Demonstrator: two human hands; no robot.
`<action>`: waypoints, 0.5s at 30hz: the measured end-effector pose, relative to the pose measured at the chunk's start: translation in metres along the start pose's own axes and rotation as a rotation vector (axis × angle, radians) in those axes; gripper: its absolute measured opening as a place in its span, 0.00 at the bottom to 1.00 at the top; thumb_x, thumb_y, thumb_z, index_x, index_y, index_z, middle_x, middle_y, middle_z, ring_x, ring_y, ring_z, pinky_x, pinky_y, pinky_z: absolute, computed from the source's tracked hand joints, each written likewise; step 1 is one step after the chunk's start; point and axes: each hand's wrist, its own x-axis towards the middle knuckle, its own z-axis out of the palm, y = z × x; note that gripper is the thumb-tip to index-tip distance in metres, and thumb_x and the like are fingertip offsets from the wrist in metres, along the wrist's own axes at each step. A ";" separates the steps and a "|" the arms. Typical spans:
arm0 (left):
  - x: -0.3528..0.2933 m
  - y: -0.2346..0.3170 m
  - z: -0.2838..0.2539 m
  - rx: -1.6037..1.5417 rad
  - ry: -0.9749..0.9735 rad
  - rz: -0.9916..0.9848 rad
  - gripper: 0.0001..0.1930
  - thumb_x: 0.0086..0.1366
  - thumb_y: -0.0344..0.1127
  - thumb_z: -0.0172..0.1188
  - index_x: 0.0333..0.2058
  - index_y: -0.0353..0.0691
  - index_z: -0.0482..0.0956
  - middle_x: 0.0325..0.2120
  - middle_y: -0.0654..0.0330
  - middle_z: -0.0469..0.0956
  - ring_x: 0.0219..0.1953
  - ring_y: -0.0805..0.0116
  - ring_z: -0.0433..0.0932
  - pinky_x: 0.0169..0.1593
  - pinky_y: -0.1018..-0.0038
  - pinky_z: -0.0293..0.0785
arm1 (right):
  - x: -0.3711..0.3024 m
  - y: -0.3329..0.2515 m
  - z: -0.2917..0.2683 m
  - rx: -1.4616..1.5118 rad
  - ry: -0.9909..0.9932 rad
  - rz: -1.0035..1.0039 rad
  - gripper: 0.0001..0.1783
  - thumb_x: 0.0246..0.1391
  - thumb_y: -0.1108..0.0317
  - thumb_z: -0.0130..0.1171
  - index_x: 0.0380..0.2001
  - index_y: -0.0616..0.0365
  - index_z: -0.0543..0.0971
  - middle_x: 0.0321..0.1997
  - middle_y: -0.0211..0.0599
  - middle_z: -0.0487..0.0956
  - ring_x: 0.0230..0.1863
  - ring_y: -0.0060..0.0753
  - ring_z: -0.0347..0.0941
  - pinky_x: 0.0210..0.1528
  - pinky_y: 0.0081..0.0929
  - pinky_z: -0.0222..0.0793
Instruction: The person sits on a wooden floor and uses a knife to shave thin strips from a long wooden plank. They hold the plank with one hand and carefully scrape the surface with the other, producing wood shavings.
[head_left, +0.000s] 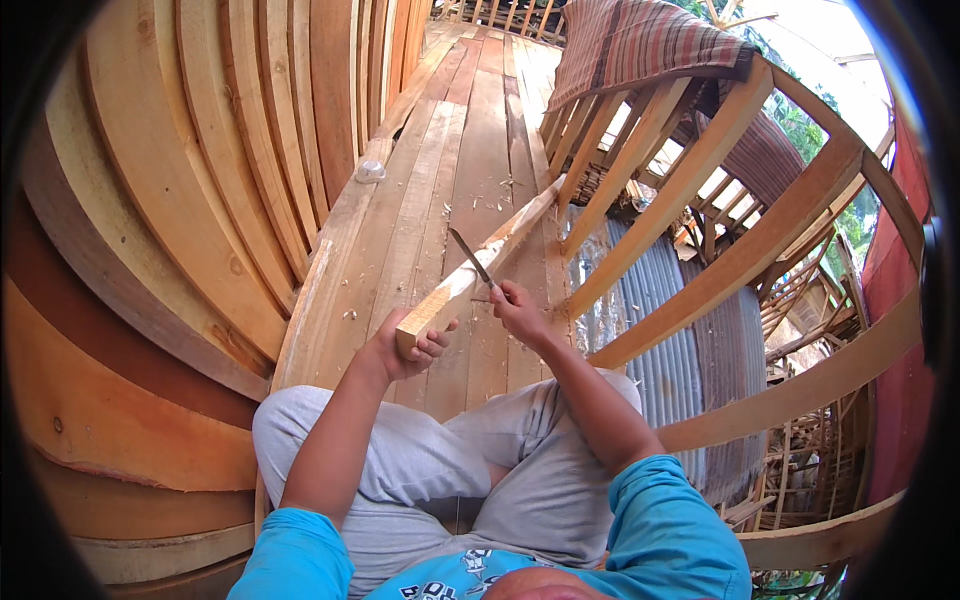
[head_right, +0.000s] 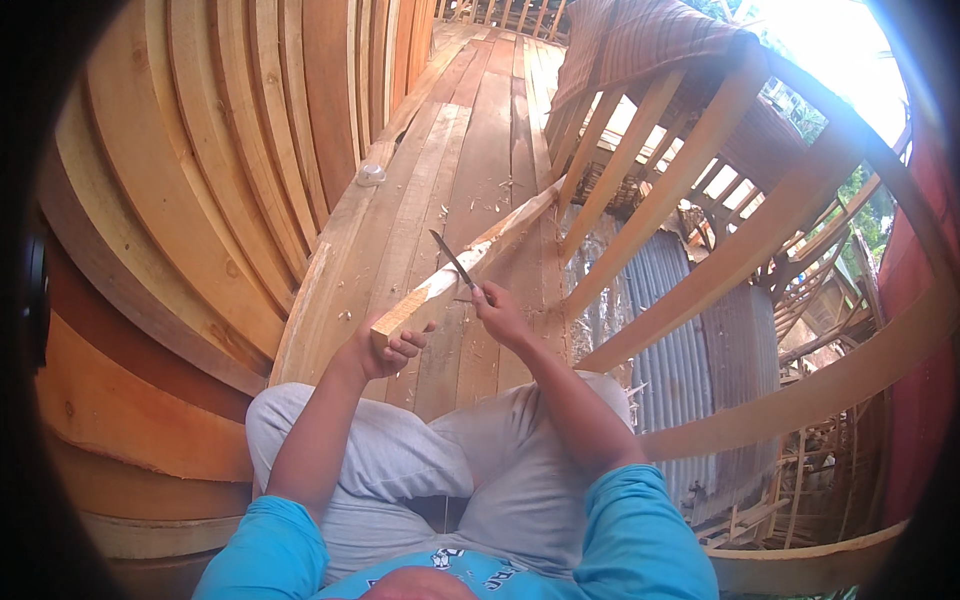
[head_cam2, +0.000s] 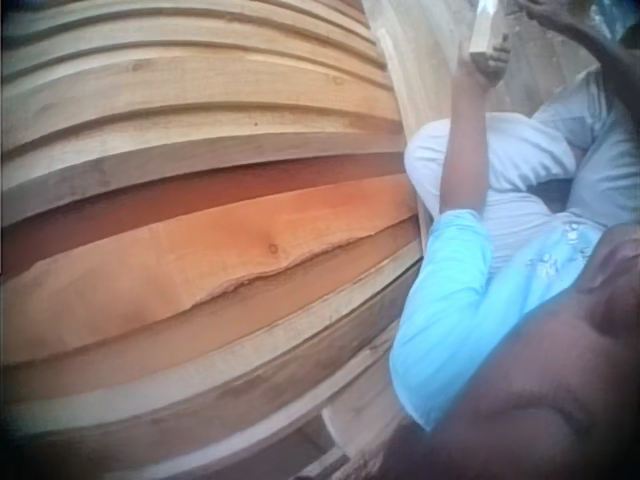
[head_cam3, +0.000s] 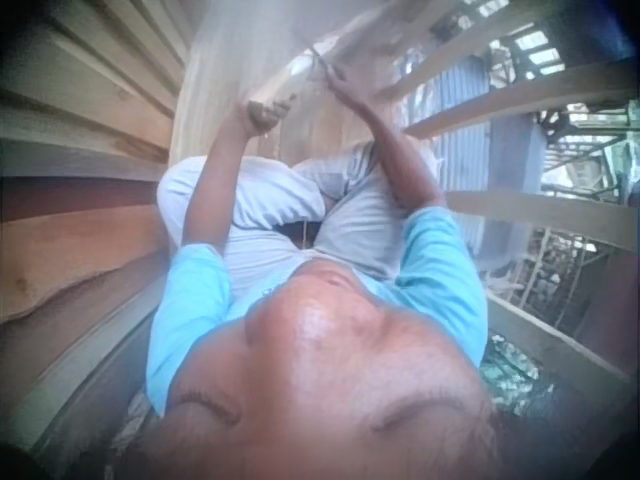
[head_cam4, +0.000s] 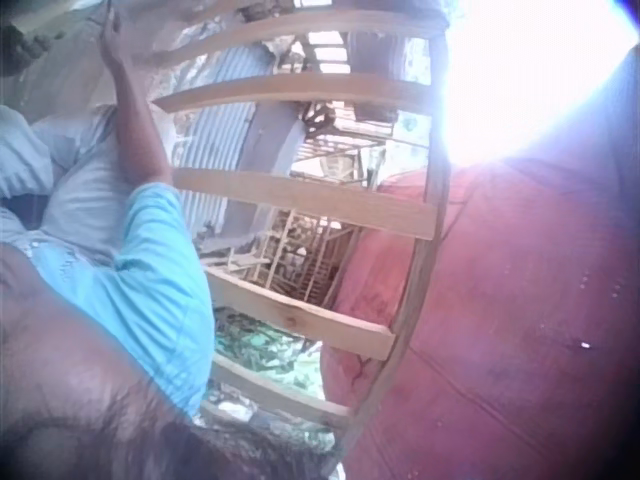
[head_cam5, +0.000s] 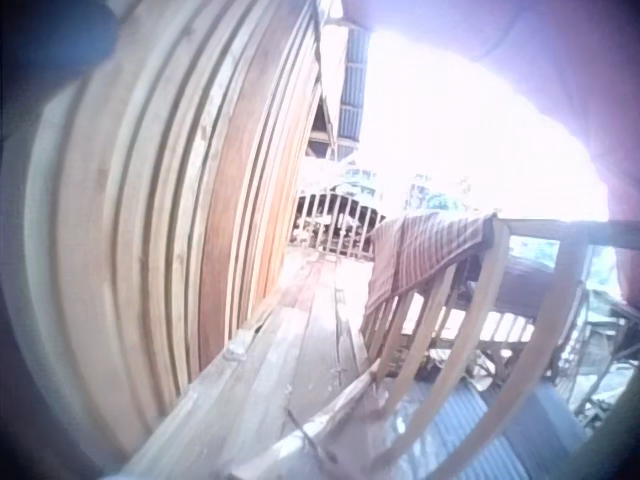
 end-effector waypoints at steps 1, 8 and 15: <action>-0.003 -0.002 -0.005 -0.004 -0.045 -0.018 0.25 0.67 0.48 0.41 0.50 0.31 0.67 0.23 0.62 0.69 0.18 0.74 0.69 0.17 0.81 0.69 | -0.003 -0.013 0.003 -0.105 0.045 -0.044 0.28 0.68 0.49 0.42 0.25 0.62 0.77 0.20 0.42 0.75 0.24 0.38 0.72 0.31 0.38 0.68; -0.012 -0.017 0.006 -0.075 -0.068 -0.021 0.25 0.68 0.49 0.39 0.49 0.31 0.68 0.22 0.63 0.68 0.18 0.75 0.69 0.16 0.80 0.67 | -0.021 -0.038 0.035 -0.669 0.274 -0.141 0.28 0.66 0.56 0.39 0.17 0.59 0.77 0.19 0.56 0.75 0.24 0.61 0.74 0.30 0.55 0.68; -0.008 -0.025 0.013 -0.233 -0.056 0.010 0.24 0.70 0.47 0.38 0.48 0.29 0.67 0.21 0.62 0.67 0.15 0.74 0.68 0.14 0.80 0.66 | 0.000 -0.012 0.032 -0.717 0.456 -0.490 0.22 0.61 0.60 0.45 0.16 0.55 0.75 0.16 0.49 0.74 0.18 0.58 0.72 0.25 0.50 0.68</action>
